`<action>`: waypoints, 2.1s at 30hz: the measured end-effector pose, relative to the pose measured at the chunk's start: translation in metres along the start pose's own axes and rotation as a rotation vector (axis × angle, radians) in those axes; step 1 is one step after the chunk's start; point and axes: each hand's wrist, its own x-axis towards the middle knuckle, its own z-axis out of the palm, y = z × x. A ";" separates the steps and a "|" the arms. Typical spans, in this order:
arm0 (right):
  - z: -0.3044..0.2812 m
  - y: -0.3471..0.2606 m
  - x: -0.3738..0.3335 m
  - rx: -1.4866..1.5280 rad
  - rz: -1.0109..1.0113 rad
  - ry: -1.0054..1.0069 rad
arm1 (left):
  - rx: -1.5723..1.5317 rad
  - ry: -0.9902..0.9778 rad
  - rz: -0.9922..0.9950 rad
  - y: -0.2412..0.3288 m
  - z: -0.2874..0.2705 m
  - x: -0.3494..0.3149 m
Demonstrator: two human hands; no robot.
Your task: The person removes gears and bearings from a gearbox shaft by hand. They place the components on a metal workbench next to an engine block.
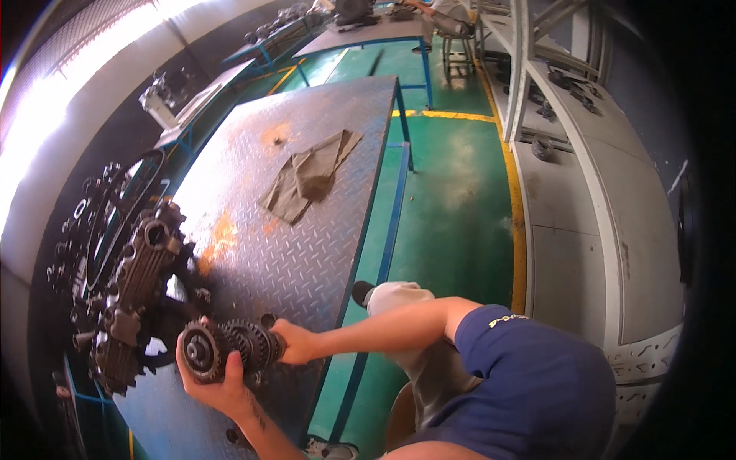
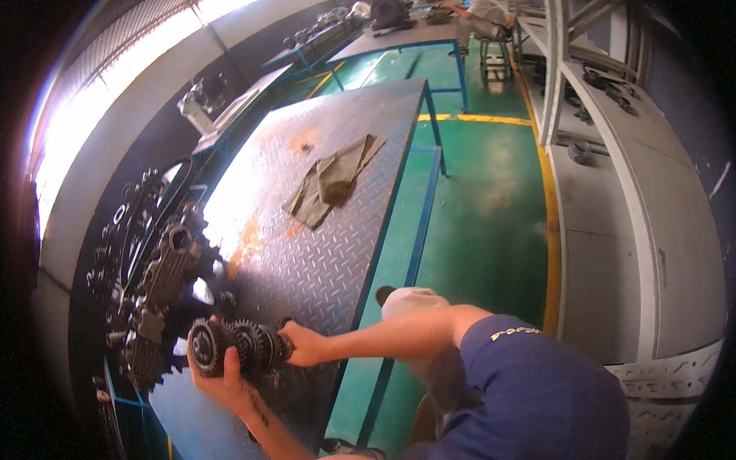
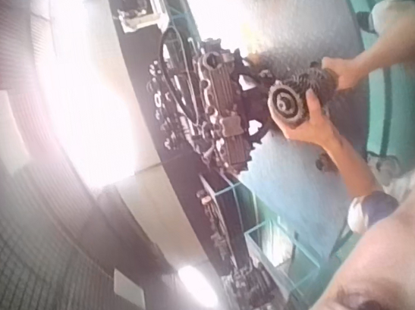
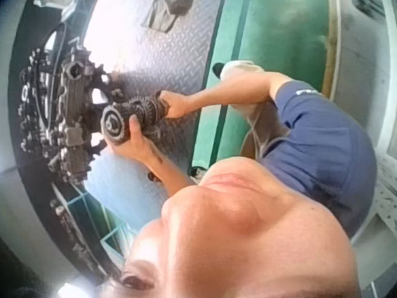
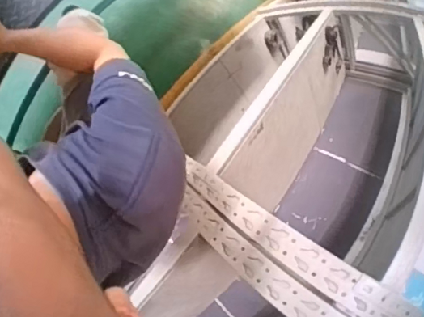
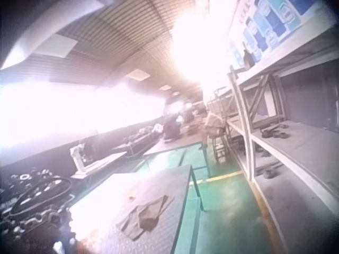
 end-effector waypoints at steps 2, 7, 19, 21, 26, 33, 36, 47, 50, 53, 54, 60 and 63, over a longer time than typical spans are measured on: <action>-0.010 -0.010 0.000 0.046 0.120 -0.079 | -0.018 0.008 0.034 0.003 0.008 0.003; -0.007 -0.025 0.004 0.138 -0.017 -0.063 | -0.040 0.024 0.086 0.014 0.014 0.017; -0.009 -0.007 0.005 0.106 0.090 0.071 | 0.002 0.133 0.237 0.046 -0.052 0.003; -0.012 -0.003 0.001 0.081 0.019 0.122 | 0.115 0.101 0.148 0.052 -0.066 -0.011; -0.016 0.007 -0.002 -0.166 0.024 -0.032 | 0.095 0.152 -0.186 0.049 -0.094 -0.038; -0.008 0.003 0.003 0.118 0.171 0.060 | 0.422 -0.006 -0.452 0.012 -0.106 -0.094; -0.009 0.002 0.003 0.155 0.331 0.120 | 0.454 -0.001 -0.468 -0.035 -0.128 -0.122; -0.013 0.002 -0.001 0.204 0.396 0.123 | 0.885 -0.327 -0.343 -0.082 -0.166 -0.143; -0.014 0.001 0.001 0.218 0.465 0.187 | 0.867 -0.379 -0.385 -0.087 -0.172 -0.135; -0.016 0.000 0.001 0.220 0.462 0.131 | 0.818 -0.379 -0.431 -0.090 -0.177 -0.135; -0.015 -0.001 0.001 0.215 0.460 0.131 | 0.807 -0.392 -0.402 -0.091 -0.178 -0.135; -0.015 0.006 -0.004 0.143 0.382 0.077 | 0.757 -0.347 -0.404 -0.095 -0.183 -0.143; -0.011 0.002 -0.004 0.163 0.367 0.095 | 0.764 -0.327 -0.424 -0.094 -0.183 -0.144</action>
